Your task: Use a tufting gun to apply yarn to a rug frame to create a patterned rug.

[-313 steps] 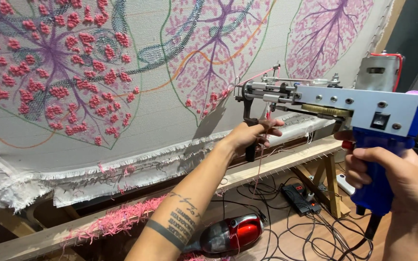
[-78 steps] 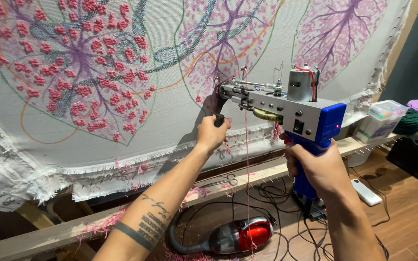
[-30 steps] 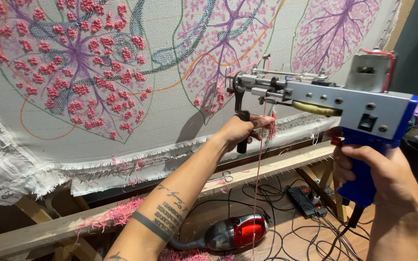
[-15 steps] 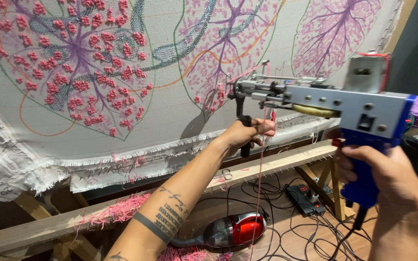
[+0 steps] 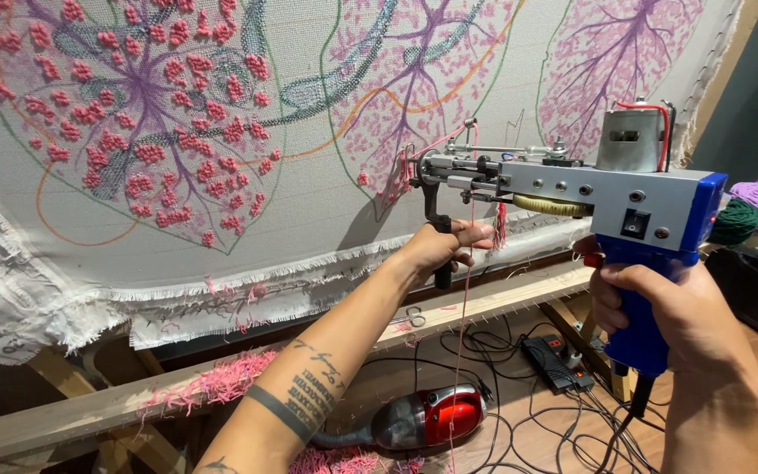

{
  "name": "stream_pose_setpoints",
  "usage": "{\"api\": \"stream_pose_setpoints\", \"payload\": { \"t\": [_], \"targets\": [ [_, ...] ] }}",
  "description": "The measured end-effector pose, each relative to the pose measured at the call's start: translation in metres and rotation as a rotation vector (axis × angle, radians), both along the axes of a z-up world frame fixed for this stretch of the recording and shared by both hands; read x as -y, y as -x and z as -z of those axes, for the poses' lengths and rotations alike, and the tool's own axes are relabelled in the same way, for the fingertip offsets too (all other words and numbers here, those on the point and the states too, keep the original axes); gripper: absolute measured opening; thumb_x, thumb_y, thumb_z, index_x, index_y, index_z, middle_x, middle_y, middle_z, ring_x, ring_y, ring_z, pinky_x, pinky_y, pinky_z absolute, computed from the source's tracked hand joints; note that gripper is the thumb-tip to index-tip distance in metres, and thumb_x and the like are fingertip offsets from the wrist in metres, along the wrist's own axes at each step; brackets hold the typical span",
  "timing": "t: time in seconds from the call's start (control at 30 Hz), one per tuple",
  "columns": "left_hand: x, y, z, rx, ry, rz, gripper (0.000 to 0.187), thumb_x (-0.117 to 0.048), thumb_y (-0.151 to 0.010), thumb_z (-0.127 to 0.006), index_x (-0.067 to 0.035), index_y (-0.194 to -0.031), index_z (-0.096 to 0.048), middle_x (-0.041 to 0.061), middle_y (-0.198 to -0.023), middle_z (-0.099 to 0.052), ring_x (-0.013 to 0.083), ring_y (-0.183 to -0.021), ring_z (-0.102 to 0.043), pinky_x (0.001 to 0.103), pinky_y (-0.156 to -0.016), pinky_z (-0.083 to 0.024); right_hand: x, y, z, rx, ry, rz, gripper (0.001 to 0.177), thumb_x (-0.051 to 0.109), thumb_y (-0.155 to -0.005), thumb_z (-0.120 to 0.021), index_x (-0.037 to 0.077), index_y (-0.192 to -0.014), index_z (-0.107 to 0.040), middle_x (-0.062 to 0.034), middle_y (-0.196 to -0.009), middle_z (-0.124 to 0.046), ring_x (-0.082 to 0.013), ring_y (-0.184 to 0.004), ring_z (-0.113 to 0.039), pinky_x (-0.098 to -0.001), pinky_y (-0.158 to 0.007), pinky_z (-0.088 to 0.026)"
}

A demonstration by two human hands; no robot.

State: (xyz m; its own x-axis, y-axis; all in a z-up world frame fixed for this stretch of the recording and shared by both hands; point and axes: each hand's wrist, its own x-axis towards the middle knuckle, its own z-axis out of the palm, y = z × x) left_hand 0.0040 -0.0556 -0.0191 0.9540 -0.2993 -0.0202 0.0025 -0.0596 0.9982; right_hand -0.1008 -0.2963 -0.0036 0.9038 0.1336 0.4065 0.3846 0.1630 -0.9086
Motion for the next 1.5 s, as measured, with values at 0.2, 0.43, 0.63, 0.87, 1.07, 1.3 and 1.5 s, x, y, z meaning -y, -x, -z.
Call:
{"api": "stream_pose_setpoints", "payload": {
  "t": [0.2,0.43,0.63,0.87,1.07,1.3,1.5],
  "targets": [
    [0.0,0.001,-0.002,0.004,0.01,-0.004,0.049,-0.037,-0.067,-0.067,-0.002,-0.102,-0.064,0.009,-0.092,-0.068,0.0091,-0.054,-0.053,0.018,-0.045,-0.035,-0.008,0.009,-0.006,0.007,0.017,0.056,0.026,0.002,-0.074,-0.054,-0.006,-0.099,-0.055,-0.0069,-0.054,-0.046,-0.0163,-0.036,-0.042,-0.0276,-0.033,-0.034],
    [-0.006,-0.002,-0.003,0.025,-0.052,-0.1,0.044,-0.033,-0.07,-0.067,-0.006,-0.106,-0.063,0.008,-0.096,-0.068,0.0095,-0.057,-0.055,0.018,-0.044,-0.037,-0.022,-0.001,0.002,-0.009,-0.067,-0.003,0.027,0.003,-0.07,-0.057,-0.005,-0.096,-0.055,-0.0059,-0.053,-0.047,-0.0144,-0.037,-0.041,-0.026,-0.033,-0.034],
    [-0.032,-0.012,0.001,0.011,-0.074,-0.353,0.036,-0.026,-0.071,-0.07,0.0,-0.096,-0.064,0.01,-0.085,-0.067,0.012,-0.051,-0.06,0.016,-0.033,-0.032,-0.063,0.002,0.008,-0.096,-0.083,0.101,0.023,0.0,-0.072,-0.054,-0.005,-0.095,-0.058,-0.0107,-0.055,-0.05,-0.0185,-0.04,-0.044,-0.0289,-0.037,-0.037],
    [-0.064,-0.038,0.01,0.09,-0.091,-0.395,0.038,-0.02,-0.069,-0.076,-0.001,-0.098,-0.059,0.015,-0.083,-0.068,0.0191,-0.058,-0.067,0.017,-0.037,-0.041,-0.092,0.006,0.001,-0.019,-0.209,0.164,0.011,-0.007,-0.071,-0.053,-0.003,-0.061,-0.049,-0.0141,-0.045,-0.037,-0.0216,-0.031,-0.039,-0.0388,-0.032,-0.039],
    [-0.062,-0.024,0.0,0.104,-0.111,-0.392,0.035,-0.02,-0.069,-0.076,0.0,-0.093,-0.06,0.016,-0.08,-0.068,0.0215,-0.057,-0.068,0.019,-0.038,-0.045,-0.095,0.015,0.003,-0.009,-0.233,0.176,0.014,-0.006,-0.071,-0.053,-0.002,-0.059,-0.048,-0.0134,-0.044,-0.037,-0.0208,-0.032,-0.039,-0.0384,-0.033,-0.039],
    [-0.066,-0.034,-0.01,0.126,-0.115,-0.391,0.039,-0.027,-0.069,-0.077,-0.002,-0.093,-0.06,0.015,-0.082,-0.068,0.0205,-0.057,-0.068,0.018,-0.038,-0.044,-0.096,-0.002,0.009,0.021,-0.265,0.144,0.011,-0.008,-0.072,-0.052,-0.002,-0.064,-0.049,-0.0147,-0.045,-0.036,-0.0216,-0.032,-0.039,-0.0379,-0.034,-0.04],
    [-0.048,-0.01,-0.023,-0.025,-0.055,-0.15,0.054,-0.034,-0.072,-0.064,-0.005,-0.116,-0.059,0.018,-0.11,-0.059,0.0175,-0.051,-0.065,0.016,-0.028,-0.025,-0.06,-0.005,0.008,-0.119,-0.187,0.094,0.019,0.003,-0.075,-0.055,-0.003,-0.093,-0.055,-0.0085,-0.056,-0.047,-0.0156,-0.041,-0.041,-0.0277,-0.038,-0.034]
  ]
}}
